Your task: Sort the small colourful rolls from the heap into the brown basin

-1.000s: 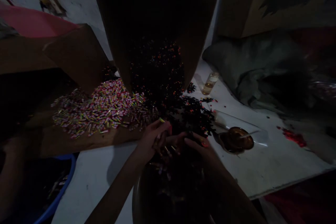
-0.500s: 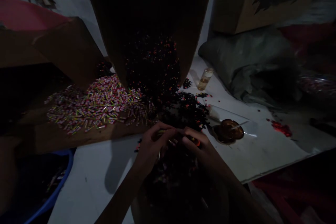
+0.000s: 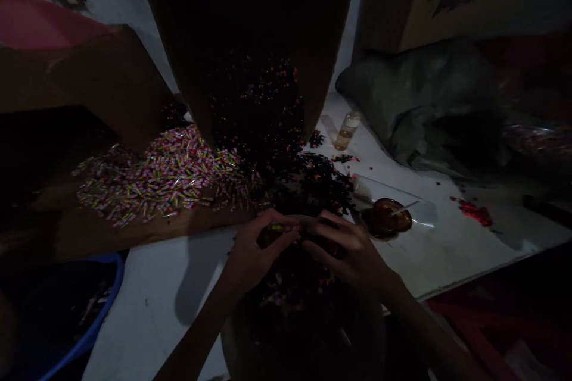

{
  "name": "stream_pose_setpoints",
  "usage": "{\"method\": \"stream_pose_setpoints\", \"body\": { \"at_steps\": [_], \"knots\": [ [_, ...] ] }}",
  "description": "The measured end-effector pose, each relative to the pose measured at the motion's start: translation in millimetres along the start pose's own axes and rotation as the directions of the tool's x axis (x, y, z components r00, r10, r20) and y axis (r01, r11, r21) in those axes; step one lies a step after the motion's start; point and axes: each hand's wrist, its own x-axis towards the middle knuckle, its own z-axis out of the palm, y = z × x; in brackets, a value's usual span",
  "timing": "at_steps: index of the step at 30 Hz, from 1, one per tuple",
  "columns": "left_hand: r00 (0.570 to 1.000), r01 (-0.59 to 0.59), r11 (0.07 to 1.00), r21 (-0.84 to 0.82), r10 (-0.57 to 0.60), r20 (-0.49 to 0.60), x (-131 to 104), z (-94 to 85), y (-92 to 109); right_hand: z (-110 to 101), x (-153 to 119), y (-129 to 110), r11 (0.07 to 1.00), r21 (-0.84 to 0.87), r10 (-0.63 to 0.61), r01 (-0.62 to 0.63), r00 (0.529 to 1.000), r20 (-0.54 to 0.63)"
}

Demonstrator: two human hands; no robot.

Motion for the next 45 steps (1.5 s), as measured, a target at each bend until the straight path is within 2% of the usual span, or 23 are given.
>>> {"method": "stream_pose_setpoints", "body": {
  "at_steps": [6,11,15,21,28,34,41,43,45],
  "knots": [
    [0.999,0.028,0.999,-0.025,-0.028,-0.028,0.9,-0.6,2.1,-0.4,-0.1,0.0,0.998,-0.046,-0.033,0.032,0.999,-0.014],
    [1.000,-0.021,0.999,0.037,0.021,0.012,0.4,-1.3,1.1,1.5,0.1,-0.8,0.998,-0.047,-0.043,0.043,0.999,-0.016],
    [1.000,0.019,0.999,-0.029,-0.019,0.003,1.0,0.6,-2.9,2.4,1.1,-4.6,0.998,0.007,-0.069,0.069,0.997,-0.035],
    [0.999,-0.029,0.999,-0.017,0.029,-0.020,0.6,-0.2,-5.3,2.7,1.3,-6.0,0.995,0.012,-0.096,0.097,0.993,-0.068],
    [0.995,-0.026,1.000,0.002,0.026,0.098,0.9,-8.9,-3.6,2.1,-0.5,-9.2,0.995,0.015,-0.098,0.100,0.992,-0.075],
    [0.986,-0.048,0.998,-0.032,0.053,0.156,2.6,-11.6,-0.2,2.7,-4.7,-12.7,0.999,0.009,-0.038,0.038,0.999,0.008],
    [0.978,-0.058,0.998,0.002,0.056,0.200,-4.0,-10.5,-12.0,12.8,-9.2,-11.8,1.000,-0.014,0.004,-0.003,0.998,0.056],
    [0.985,-0.036,0.999,0.023,0.031,0.169,-5.4,-7.5,-14.3,17.0,-10.3,-8.9,1.000,-0.024,0.018,-0.017,0.998,0.066],
    [0.992,0.049,0.999,0.008,-0.050,0.114,-5.4,-2.3,-15.7,19.7,-10.8,-4.3,0.998,0.002,0.064,-0.064,0.996,0.057]
  ]
}}
